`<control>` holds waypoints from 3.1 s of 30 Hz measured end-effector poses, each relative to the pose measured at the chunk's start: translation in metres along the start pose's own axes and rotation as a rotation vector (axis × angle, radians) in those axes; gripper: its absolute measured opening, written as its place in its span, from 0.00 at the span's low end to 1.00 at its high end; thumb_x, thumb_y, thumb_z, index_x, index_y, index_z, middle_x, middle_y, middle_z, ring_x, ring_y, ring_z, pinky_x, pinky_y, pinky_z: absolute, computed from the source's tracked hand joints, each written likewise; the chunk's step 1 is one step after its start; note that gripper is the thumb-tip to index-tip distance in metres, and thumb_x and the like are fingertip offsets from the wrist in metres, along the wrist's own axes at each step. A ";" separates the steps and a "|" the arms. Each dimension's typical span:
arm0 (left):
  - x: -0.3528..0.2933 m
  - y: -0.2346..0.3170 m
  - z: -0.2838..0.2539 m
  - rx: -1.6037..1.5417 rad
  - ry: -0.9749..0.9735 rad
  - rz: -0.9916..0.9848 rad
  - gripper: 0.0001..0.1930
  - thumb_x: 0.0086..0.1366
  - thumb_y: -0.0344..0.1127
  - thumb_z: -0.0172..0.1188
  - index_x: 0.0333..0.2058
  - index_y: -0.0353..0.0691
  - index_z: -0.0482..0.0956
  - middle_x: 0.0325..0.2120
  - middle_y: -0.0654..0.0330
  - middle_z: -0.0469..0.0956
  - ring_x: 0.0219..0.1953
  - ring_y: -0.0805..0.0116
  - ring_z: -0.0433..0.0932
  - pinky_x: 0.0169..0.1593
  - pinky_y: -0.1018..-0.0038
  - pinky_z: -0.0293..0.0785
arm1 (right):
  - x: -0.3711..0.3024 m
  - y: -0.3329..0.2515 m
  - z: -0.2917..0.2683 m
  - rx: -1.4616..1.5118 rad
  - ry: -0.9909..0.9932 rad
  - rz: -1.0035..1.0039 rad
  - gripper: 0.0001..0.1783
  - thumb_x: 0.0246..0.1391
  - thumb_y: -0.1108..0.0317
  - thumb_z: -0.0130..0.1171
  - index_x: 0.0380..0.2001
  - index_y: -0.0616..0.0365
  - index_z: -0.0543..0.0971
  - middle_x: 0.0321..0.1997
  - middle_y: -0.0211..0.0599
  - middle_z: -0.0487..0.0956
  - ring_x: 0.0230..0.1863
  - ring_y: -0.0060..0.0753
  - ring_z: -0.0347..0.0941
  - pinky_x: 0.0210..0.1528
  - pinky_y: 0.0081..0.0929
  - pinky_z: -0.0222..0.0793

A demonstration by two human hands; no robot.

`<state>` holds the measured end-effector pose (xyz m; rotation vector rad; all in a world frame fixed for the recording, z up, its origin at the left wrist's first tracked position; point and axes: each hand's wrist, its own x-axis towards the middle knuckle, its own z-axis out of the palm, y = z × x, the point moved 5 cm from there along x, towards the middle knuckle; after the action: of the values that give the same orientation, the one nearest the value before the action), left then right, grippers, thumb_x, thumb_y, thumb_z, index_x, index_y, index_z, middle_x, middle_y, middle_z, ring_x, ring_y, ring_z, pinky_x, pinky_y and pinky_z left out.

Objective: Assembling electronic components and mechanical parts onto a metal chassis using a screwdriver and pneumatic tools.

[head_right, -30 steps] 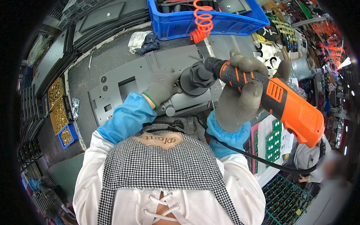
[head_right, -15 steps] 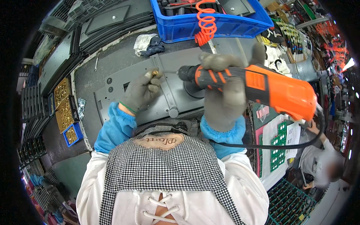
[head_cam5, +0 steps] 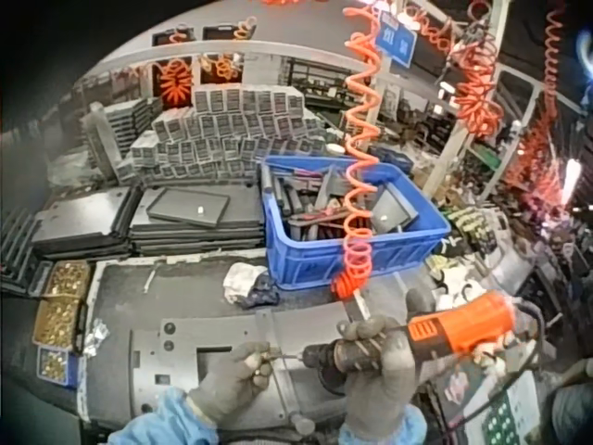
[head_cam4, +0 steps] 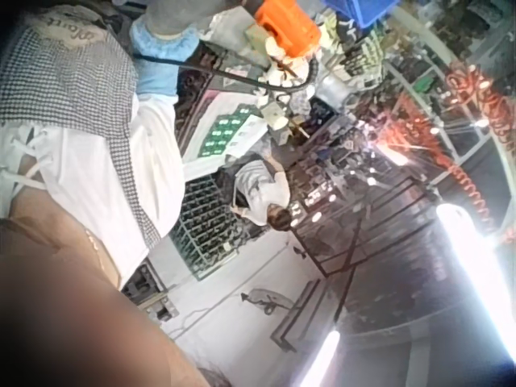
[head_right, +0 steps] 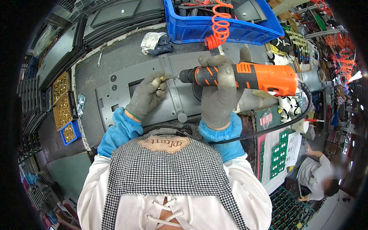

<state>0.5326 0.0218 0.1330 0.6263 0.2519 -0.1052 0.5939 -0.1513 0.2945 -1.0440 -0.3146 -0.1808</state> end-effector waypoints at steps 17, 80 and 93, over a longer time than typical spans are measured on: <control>0.051 0.034 -0.024 1.340 0.121 0.463 0.19 0.70 0.31 0.51 0.58 0.46 0.76 0.49 0.48 0.81 0.49 0.45 0.80 0.53 0.56 0.75 | 0.012 0.068 0.055 -0.316 -0.289 0.057 0.48 0.53 0.78 0.65 0.71 0.67 0.49 0.39 0.36 0.82 0.39 0.29 0.79 0.46 0.31 0.77; -0.058 -0.005 -0.036 -0.008 0.137 -0.186 0.30 0.67 0.26 0.52 0.67 0.25 0.58 0.58 0.47 0.70 0.55 0.60 0.77 0.57 0.72 0.77 | 0.025 0.081 0.090 -0.487 -0.462 0.209 0.15 0.48 0.72 0.71 0.36 0.57 0.75 0.27 0.25 0.76 0.26 0.17 0.72 0.28 0.21 0.71; -0.059 -0.007 -0.040 0.038 0.193 -0.179 0.27 0.75 0.30 0.49 0.68 0.27 0.55 0.56 0.46 0.72 0.51 0.66 0.79 0.49 0.82 0.83 | 0.029 0.072 0.066 -0.353 -0.198 0.108 0.13 0.51 0.70 0.69 0.36 0.57 0.75 0.27 0.28 0.77 0.25 0.21 0.74 0.27 0.23 0.73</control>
<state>0.4667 0.0412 0.1139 0.6515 0.4935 -0.2223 0.6311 -0.0585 0.2760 -1.4298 -0.4140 -0.0350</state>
